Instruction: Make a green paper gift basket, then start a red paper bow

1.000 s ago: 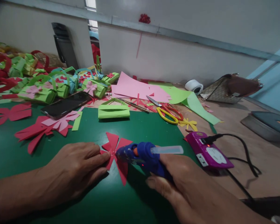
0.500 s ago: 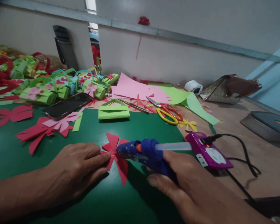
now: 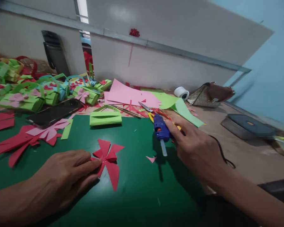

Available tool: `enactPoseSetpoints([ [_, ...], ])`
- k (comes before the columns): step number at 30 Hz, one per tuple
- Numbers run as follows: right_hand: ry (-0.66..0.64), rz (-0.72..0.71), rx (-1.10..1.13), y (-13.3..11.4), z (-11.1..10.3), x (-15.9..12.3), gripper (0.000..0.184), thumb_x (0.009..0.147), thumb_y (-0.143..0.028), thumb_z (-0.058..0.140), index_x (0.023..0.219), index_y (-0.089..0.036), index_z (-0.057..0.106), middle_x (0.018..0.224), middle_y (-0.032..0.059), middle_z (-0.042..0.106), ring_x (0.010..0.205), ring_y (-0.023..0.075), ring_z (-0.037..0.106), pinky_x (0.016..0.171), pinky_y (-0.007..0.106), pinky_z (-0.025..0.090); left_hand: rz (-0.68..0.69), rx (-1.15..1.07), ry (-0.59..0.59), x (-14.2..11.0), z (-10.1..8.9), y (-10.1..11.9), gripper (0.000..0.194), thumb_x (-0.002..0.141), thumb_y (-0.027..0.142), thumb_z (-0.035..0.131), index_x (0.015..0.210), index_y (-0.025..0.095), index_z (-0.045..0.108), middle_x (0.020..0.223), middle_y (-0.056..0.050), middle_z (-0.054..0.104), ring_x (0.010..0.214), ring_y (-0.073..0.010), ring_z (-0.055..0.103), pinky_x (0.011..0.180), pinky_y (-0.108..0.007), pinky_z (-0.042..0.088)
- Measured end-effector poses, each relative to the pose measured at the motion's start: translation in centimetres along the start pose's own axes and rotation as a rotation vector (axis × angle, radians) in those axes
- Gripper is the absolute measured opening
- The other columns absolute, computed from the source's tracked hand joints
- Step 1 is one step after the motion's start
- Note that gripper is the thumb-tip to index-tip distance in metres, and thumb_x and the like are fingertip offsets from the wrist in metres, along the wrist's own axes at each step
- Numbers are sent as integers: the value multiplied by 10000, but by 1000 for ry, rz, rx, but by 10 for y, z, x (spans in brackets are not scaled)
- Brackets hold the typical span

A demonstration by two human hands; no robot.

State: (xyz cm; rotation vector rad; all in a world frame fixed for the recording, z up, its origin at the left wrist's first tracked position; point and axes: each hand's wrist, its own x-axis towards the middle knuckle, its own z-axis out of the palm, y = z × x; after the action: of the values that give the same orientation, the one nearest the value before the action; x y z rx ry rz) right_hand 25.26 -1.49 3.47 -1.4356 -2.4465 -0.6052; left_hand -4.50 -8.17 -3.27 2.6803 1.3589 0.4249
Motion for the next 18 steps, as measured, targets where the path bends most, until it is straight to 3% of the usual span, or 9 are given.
enactPoseSetpoints([
  [2,-68,-87,-215,5,10,-2,440,866,-87,332,1264,-145,509,1153,148,591,995,279,572,727,345,454,5,0,13,0,0,0,229,913,303,376,795,210,550,714,-18,566,624,-183,503,561,-306,343],
  [5,-26,-215,-509,13,28,-8,455,837,-35,359,1236,-148,543,1088,126,616,863,250,581,686,319,430,9,14,15,0,-2,1,246,917,309,364,796,210,554,698,-18,562,601,-178,493,547,-300,336],
  [8,60,-285,-578,20,44,-11,396,825,-36,409,1150,-153,605,1018,125,629,774,231,564,674,318,418,5,25,18,0,-2,1,255,919,315,353,814,213,561,700,-18,565,601,-179,500,554,-302,350],
  [10,33,-321,-568,23,49,-12,389,805,-32,445,1140,-149,603,995,128,626,768,234,557,680,327,416,6,24,19,0,-1,1,258,921,318,350,825,211,565,708,-19,568,617,-182,512,567,-308,362],
  [14,-98,-339,-548,16,35,-9,395,764,-35,495,1134,-136,592,986,134,620,816,270,553,671,365,411,21,30,29,-1,-1,-1,247,919,317,358,839,212,567,702,-13,564,607,-181,506,550,-310,348],
  [18,23,-388,-319,-14,8,-1,264,842,-228,487,1050,-113,604,960,154,627,829,302,541,708,437,416,22,29,37,-2,-1,-2,239,916,325,366,846,213,565,709,-10,564,607,-177,503,547,-305,337],
])
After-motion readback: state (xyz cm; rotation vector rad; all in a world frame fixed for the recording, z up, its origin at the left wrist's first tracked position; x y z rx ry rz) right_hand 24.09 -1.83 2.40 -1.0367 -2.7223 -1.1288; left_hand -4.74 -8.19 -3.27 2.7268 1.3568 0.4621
